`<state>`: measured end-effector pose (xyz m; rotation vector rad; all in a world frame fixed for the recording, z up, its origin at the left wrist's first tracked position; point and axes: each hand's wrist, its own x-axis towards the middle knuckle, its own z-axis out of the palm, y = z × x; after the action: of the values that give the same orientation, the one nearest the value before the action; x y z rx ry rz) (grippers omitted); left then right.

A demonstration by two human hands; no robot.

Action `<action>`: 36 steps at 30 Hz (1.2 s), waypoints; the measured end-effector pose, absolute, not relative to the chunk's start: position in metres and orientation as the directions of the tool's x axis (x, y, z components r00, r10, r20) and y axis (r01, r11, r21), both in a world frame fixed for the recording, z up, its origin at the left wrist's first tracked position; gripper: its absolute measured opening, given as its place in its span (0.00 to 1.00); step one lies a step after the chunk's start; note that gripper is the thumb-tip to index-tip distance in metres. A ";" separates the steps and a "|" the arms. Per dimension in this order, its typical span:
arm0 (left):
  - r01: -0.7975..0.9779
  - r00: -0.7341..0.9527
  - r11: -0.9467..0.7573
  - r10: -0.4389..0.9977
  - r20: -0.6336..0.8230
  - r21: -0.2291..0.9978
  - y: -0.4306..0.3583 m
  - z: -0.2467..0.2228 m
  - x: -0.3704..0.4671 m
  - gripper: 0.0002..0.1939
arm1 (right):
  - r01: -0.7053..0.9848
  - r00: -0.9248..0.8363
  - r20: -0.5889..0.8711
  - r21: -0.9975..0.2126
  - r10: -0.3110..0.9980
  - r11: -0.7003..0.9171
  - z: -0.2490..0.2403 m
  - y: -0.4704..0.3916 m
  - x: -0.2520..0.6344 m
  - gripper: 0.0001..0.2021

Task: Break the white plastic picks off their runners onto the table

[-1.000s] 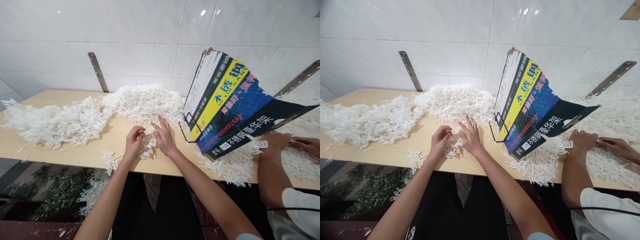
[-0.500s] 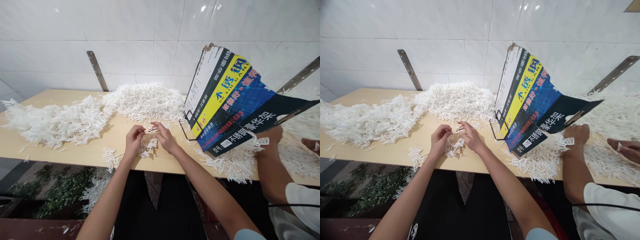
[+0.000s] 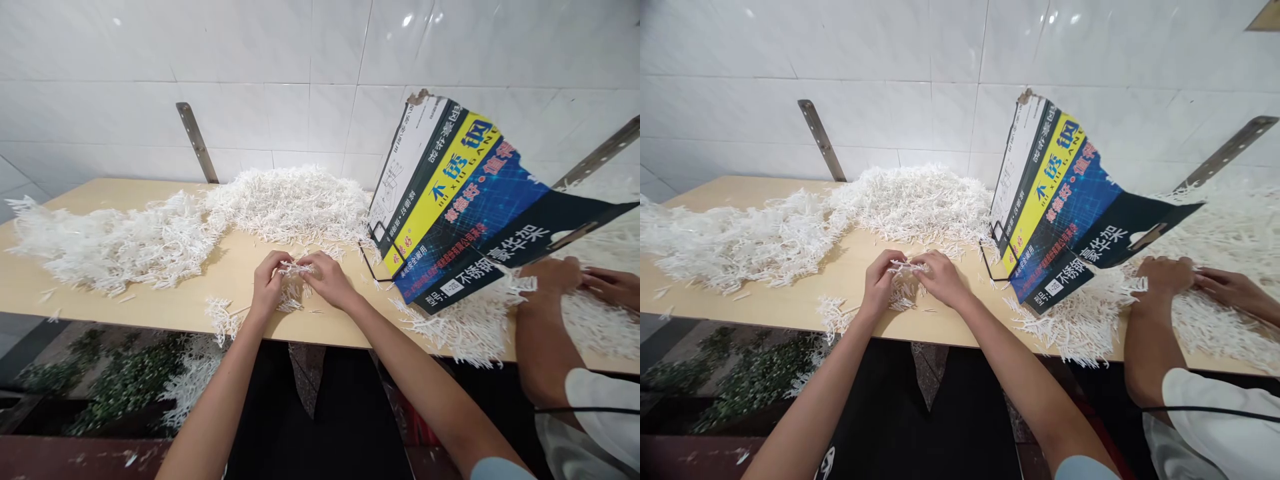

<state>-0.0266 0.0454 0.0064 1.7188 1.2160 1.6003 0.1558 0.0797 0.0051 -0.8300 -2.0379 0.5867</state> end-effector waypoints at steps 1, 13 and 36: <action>0.257 -0.045 -0.482 0.860 0.509 0.837 0.044 0.007 -0.027 0.12 | 0.301 -0.353 0.514 -0.729 0.782 0.615 0.005 0.081 0.156 0.10; 0.216 0.049 -0.285 0.958 0.281 0.934 0.045 0.006 -0.019 0.22 | -0.235 -0.218 0.222 -0.957 0.950 0.169 0.011 0.087 0.156 0.24; 0.427 -0.003 -0.334 0.929 0.371 0.840 0.051 0.001 -0.022 0.17 | 0.195 -0.361 0.394 -0.854 0.845 0.482 0.012 0.083 0.153 0.12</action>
<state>-0.0217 0.0514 0.0008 1.7808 1.3984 1.3158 0.1533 0.0826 0.0115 -0.8735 -1.8320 0.9122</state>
